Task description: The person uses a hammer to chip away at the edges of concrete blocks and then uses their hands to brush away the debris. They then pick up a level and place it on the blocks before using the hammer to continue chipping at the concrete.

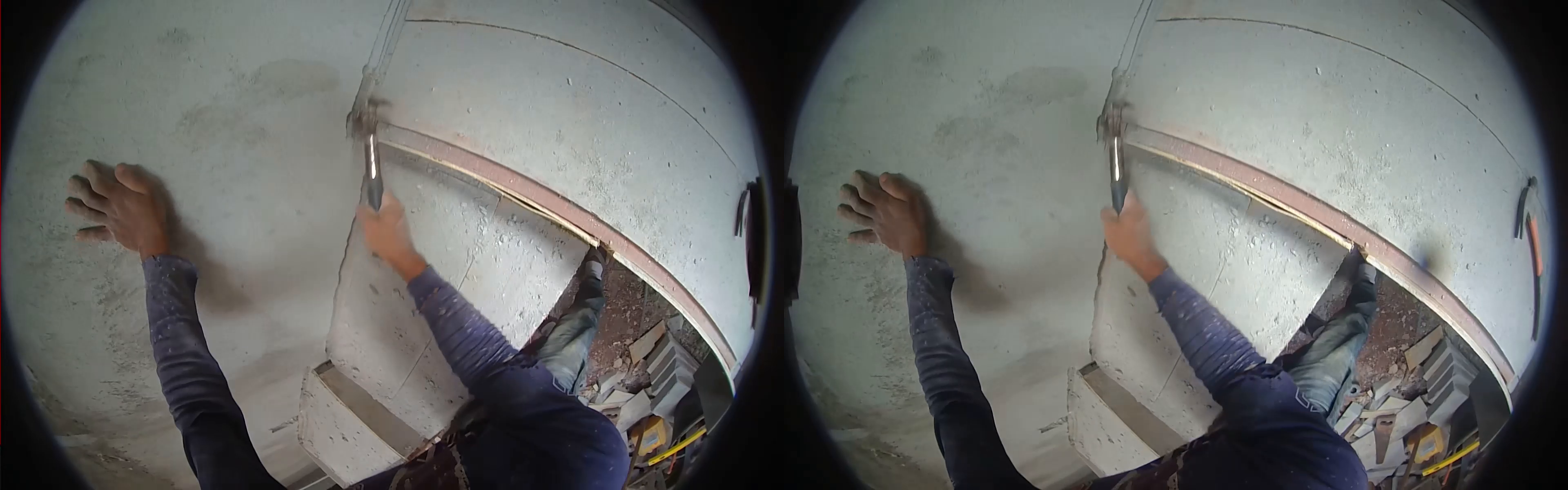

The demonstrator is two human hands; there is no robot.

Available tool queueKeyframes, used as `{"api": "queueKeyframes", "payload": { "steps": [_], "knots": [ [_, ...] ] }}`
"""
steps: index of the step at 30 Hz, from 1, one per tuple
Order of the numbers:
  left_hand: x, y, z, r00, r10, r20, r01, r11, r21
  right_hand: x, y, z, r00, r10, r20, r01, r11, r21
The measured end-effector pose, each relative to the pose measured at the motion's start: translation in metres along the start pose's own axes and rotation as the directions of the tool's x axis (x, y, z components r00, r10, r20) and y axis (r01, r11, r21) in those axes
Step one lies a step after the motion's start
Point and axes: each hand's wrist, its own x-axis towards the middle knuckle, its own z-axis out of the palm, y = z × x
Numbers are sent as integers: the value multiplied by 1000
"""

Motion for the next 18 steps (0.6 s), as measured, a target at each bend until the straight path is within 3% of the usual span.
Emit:
{"api": "queueKeyframes", "payload": {
  "steps": [2, 3, 4, 5, 6, 7, 8, 10, 11, 12, 13, 14, 15, 16, 18],
  "knots": [
    [4, 12, -6, 999, -30, 11, 30, 999, -45, 0, -47, -52, 1000, -28, -3, 28, 973, 231],
    [7, 17, -4, 999, -48, 6, 49, 998, -50, -1, -69, -75, 960, -221, -174, 255, 945, 206],
    [5, 16, -6, 999, -41, 5, 41, 998, -50, -20, -120, -106, 963, -174, -208, 236, 915, 327],
    [4, 14, -8, 1000, -29, 4, 29, 998, -49, -26, -148, -124, 876, -363, -318, 479, 735, 480],
    [4, 12, -8, 999, -29, 15, 29, 999, -43, -28, -170, -142, 737, -480, -477, 670, 611, 421],
    [6, 12, -7, 1000, -18, 11, 19, 999, -43, -21, -185, -160, 534, -587, -608, 844, 410, 346],
    [5, 11, -6, 1000, -8, 7, 9, 999, -40, -11, -196, -180, 354, -663, -659, 935, 251, 249],
    [2, 12, -6, 1000, -17, 23, 18, 999, -35, 2, -188, -172, 355, -429, -831, 919, -4, 395],
    [5, 13, -6, 999, -27, 21, 28, 999, -44, 5, -162, -147, 278, -495, -824, 960, 169, 222],
    [5, 11, -5, 999, -29, 16, 30, 999, -40, 13, -125, -92, 435, -329, -838, 881, 348, 320],
    [3, 7, -2, 999, -24, 23, 24, 999, -23, 30, -67, -20, 321, 20, -947, 641, 732, 233],
    [3, 5, 1, 999, -18, 29, 18, 1000, -10, 19, -12, 26, 646, -375, -665, 448, 892, -68],
    [0, 5, -2, 999, -12, 36, 13, 1000, -14, -3, -15, 34, 992, 85, 95, -98, 986, 137],
    [-3, 3, -8, 998, -16, 55, 17, 1000, -23, -11, -13, 25, 972, 212, 99, -229, 951, 208],
    [8, 13, 3, 997, -70, 11, 71, 997, -39, 11, -28, -8, 991, 119, 57, -130, 949, 287]
  ]
}}
